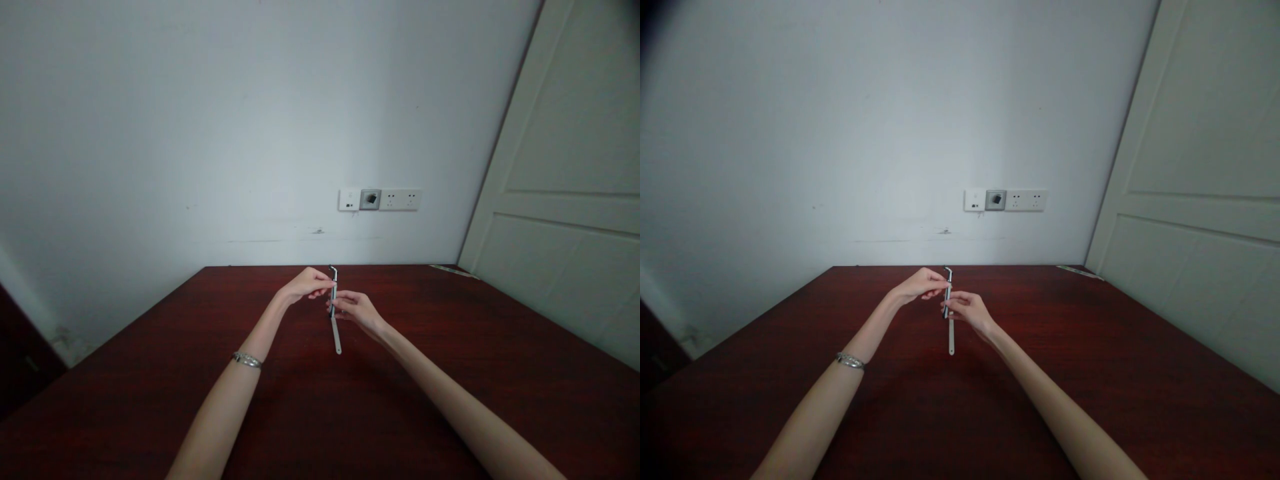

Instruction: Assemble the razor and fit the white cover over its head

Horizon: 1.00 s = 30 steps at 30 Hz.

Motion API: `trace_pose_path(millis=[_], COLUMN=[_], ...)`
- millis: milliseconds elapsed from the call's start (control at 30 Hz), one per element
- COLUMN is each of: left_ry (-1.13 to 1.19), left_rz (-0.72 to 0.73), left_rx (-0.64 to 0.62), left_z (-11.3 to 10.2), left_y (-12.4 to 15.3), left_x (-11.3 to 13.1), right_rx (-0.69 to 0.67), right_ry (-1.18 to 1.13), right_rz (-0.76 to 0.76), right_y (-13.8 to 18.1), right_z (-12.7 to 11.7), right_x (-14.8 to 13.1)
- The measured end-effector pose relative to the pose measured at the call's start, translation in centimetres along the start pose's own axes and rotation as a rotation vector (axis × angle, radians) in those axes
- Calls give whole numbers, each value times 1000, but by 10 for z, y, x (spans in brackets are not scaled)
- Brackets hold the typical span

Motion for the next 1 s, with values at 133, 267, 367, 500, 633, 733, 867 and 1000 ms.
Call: trace_pose_path(millis=[133,267,367,500,633,733,867,1000], left_ry=[29,71,76,90,106,110,104,111], left_rz=[21,43,38,38,45,45,31,43], left_rx=[-17,11,46,81,113,119,127,114], left_z=[0,-1,-1,-1,0,0,1,2], left_y=[0,-1,-3,-5,-6,-7,-6,-7], left_x=[-1,-2,-4,-4,-5,-5,-5,-6], right_rx=[78,99,122,187,210,200,173,145], right_ry=[37,107,148,216,260,277,304,317], right_rz=[-24,-121,-183,-276,-316,-315,-310,-312], right_y=[-4,-7,-6,-5,-6,-7,-9,-9], right_z=[-1,-2,-1,0,-1,-3,-4,-3], right_x=[2,4,3,0,2,6,10,9])
Point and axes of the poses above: each hand's wrist, its own y-axis away from the middle knuckle, its own z-axis out of the palm, x = y × z, the point moved 1 cm from there along -y, towards the middle knuckle, and after that the axes turned 5 degrees about y, right-handed, at the moved point
